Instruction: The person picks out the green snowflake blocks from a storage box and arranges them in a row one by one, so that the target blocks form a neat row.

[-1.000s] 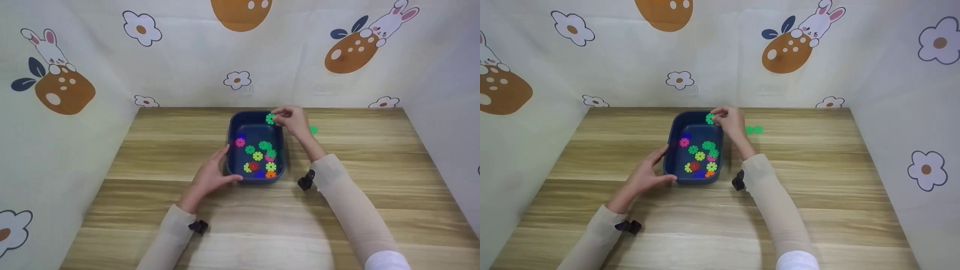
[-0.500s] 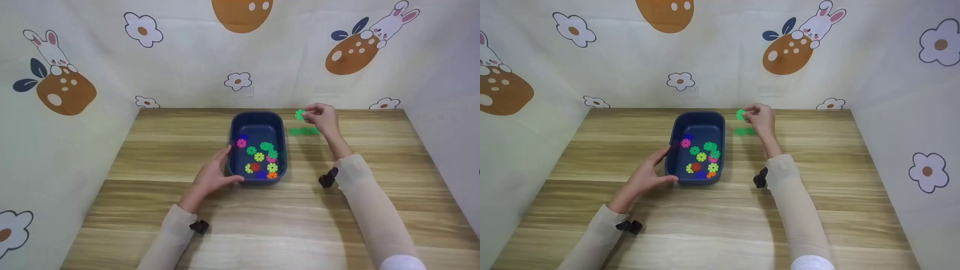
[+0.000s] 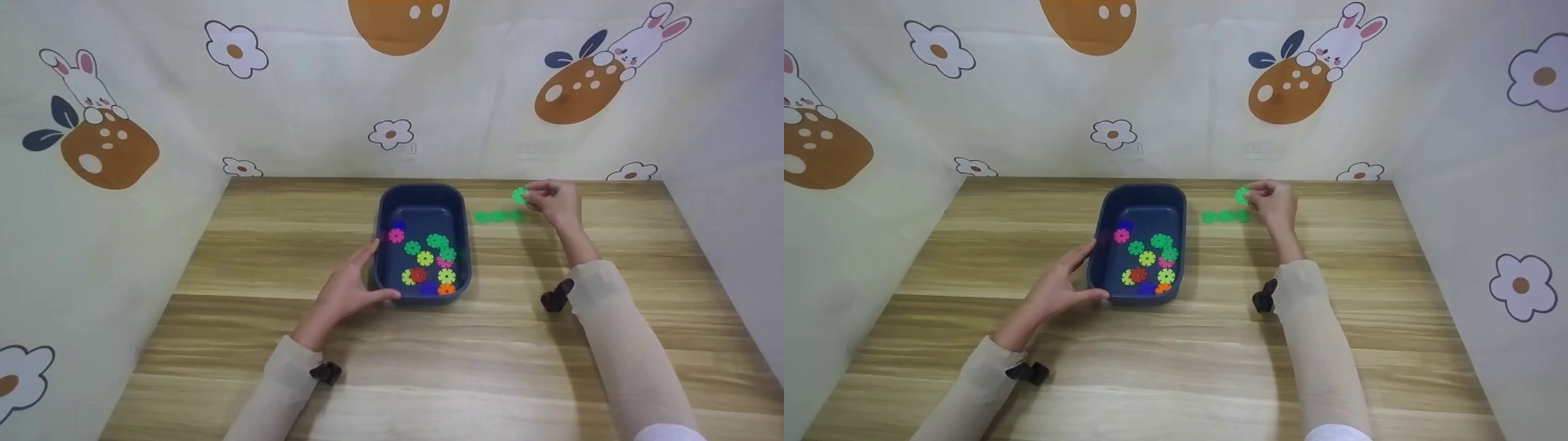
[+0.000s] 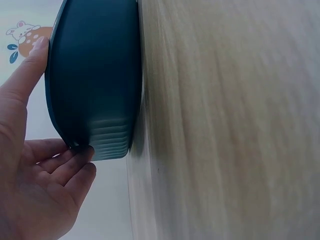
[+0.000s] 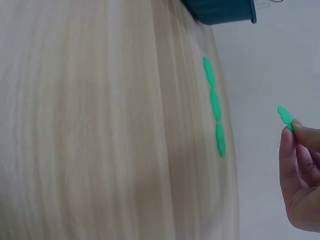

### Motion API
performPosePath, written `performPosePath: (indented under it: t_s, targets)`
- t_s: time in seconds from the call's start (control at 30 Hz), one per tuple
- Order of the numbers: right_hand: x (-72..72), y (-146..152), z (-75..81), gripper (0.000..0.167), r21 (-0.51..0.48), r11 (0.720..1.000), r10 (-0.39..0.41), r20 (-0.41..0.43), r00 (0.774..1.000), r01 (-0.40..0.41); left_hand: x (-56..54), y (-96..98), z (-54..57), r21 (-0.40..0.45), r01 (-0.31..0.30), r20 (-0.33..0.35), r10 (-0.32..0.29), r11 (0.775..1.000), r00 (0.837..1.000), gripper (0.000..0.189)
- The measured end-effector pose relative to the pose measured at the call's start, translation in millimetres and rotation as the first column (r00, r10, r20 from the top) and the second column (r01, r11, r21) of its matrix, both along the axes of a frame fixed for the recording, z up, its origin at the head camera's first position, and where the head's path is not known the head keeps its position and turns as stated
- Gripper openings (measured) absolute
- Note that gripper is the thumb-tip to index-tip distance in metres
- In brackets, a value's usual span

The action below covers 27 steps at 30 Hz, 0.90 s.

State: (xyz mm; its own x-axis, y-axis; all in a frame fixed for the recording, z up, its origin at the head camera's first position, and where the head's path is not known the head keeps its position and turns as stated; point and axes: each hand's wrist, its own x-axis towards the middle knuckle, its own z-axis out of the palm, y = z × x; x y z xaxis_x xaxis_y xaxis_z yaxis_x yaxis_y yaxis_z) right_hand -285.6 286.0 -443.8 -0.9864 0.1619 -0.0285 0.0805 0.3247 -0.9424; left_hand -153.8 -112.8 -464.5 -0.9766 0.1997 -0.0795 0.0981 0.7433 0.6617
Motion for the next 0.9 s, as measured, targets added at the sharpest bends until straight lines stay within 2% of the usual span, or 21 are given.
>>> performPosePath:
  t_s: [0.23, 0.4, 0.53, 0.63, 0.73, 0.9]
  targets:
    - [-0.2, 13.2, -11.2, 0.031, 0.071, 0.996, -0.057, 0.017, 0.998, 0.056, -0.5, -1.2, -2.3, 0.018, 0.010, -0.019, -0.009, 1.000, 1.000, 0.110]
    - [0.3, 18.7, -18.4, 0.030, 0.110, 0.991, -0.083, 0.091, 0.992, 0.073, -0.4, -1.5, -2.4, 0.013, 0.007, -0.014, -0.007, 1.000, 1.000, 0.109]
    - [1.7, 23.3, -22.8, 0.030, 0.070, 0.995, -0.076, 0.140, 0.987, 0.066, -0.2, -0.8, -1.8, 0.011, 0.009, -0.014, -0.009, 1.000, 1.000, 0.109]
    - [2.0, 26.8, -26.8, 0.030, 0.077, 0.996, -0.059, 0.152, 0.987, 0.047, 0.1, -0.4, -1.4, 0.007, 0.008, -0.014, -0.008, 1.000, 1.000, 0.110]
    - [1.0, 29.2, -29.9, 0.030, 0.145, 0.989, -0.054, 0.161, 0.985, 0.031, 0.6, -0.4, -1.1, 0.001, 0.010, -0.012, -0.010, 1.000, 1.000, 0.110]
    - [-2.3, 26.1, -29.1, 0.026, 0.273, 0.962, -0.061, 0.173, 0.983, 0.012, 0.2, -0.7, 0.4, 0.001, 0.005, -0.001, -0.005, 1.000, 1.000, 0.109]
